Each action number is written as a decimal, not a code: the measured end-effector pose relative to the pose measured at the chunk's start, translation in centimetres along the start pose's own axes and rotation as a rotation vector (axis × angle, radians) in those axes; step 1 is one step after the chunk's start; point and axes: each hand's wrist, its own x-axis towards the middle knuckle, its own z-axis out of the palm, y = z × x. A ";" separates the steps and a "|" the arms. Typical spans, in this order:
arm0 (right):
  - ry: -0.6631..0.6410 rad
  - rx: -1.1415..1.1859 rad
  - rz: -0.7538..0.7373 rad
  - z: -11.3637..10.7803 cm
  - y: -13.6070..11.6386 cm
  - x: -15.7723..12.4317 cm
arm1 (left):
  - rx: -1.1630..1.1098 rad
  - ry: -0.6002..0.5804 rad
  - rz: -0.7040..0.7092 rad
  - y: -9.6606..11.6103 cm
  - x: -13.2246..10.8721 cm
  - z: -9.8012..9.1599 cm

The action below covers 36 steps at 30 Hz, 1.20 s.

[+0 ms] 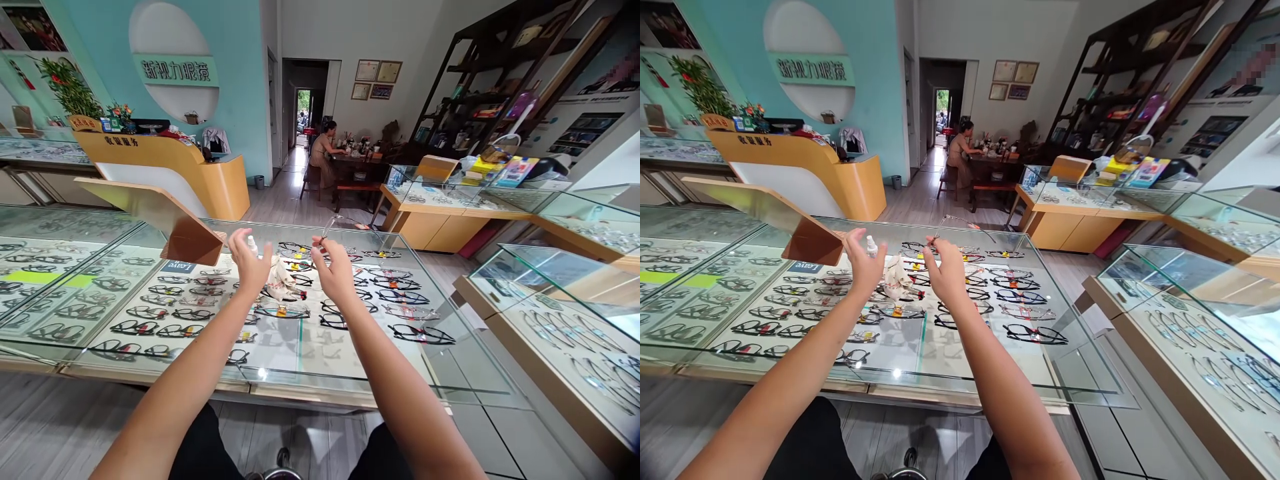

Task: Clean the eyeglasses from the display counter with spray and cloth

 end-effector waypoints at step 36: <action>-0.204 0.454 0.090 0.2 -1.7 -0.5 | -0.943 -0.893 -0.624 4.8 1.2 -2.6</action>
